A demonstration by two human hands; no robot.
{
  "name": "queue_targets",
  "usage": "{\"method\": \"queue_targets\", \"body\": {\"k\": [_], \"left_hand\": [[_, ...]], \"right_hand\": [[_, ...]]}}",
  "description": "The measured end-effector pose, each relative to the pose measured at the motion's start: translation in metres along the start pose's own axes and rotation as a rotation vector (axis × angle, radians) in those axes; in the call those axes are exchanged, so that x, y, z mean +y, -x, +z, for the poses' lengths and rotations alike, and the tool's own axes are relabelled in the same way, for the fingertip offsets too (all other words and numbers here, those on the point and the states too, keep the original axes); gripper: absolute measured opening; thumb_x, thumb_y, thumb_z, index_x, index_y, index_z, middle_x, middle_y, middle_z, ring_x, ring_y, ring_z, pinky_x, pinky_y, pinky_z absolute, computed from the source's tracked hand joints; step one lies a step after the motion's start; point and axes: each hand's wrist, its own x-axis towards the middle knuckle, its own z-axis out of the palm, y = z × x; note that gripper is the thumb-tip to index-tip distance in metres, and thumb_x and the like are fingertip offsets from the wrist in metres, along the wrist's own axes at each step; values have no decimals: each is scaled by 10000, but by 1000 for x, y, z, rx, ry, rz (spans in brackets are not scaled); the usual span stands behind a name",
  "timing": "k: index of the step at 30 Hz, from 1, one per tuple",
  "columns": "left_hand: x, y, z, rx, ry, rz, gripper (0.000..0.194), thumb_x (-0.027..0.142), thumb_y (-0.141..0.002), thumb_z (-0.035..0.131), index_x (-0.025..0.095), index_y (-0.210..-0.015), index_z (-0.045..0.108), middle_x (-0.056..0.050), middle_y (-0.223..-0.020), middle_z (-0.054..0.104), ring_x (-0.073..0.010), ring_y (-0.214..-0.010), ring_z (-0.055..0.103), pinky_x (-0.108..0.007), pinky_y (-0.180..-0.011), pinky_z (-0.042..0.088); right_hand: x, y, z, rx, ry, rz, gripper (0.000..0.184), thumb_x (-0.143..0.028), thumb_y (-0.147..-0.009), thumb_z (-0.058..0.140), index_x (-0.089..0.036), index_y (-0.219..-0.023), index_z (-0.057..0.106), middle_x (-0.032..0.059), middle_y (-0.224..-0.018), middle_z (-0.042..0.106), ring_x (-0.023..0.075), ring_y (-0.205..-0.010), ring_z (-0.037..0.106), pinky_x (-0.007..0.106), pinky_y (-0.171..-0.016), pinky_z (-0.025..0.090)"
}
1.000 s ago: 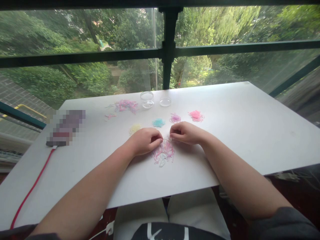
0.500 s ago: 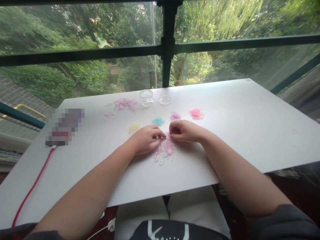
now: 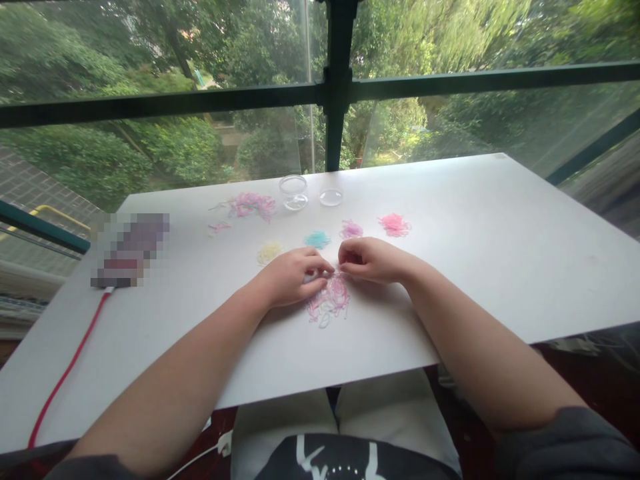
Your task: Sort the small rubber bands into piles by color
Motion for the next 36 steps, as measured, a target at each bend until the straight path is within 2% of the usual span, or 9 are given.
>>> {"method": "queue_targets", "body": {"k": [10, 15, 21, 29, 36], "left_hand": [[-1, 2, -2, -32, -38, 71, 405, 159, -761, 533, 272, -1139, 625, -38, -984, 578, -165, -879, 547, -306, -838, 456], [-2, 1, 0, -36, -45, 69, 299, 175, -774, 538, 255, -1029, 670, -37, -979, 587, -169, -905, 555, -303, -858, 448], [-2, -2, 0, -19, -45, 55, 165, 203, -809, 526, 211, -872, 678, -31, -929, 609, -161, -871, 565, -275, -803, 444], [1, -1, 0, 5, -34, -3, 126, 201, -806, 516, 190, -856, 631, -18, -855, 613, -145, -780, 552, -259, -714, 439], [2, 1, 0, 48, 105, -93, 120, 233, -816, 508, 178, -856, 607, 1, -775, 630, -115, -673, 550, -230, -629, 426]], "right_hand": [[0, 0, 1, 0, -16, 5, 43, -194, -743, 541, -174, -764, 573, -11, -666, 578, 98, -581, 483, 221, -551, 329], [-2, 0, 0, 4, -6, 9, 39, -190, -741, 546, -172, -763, 573, -7, -669, 579, 98, -583, 475, 225, -558, 325], [-3, 0, -1, 1, 6, 11, 34, -180, -740, 544, -171, -759, 571, -11, -663, 573, 95, -577, 463, 225, -557, 320], [-4, 0, -1, -4, 17, 12, 34, -184, -742, 542, -173, -760, 569, -18, -657, 565, 94, -576, 460, 223, -555, 322], [-1, 1, 0, 0, -58, -32, 43, -170, -741, 531, -168, -763, 567, -20, -646, 546, 90, -570, 455, 222, -548, 334]]}}
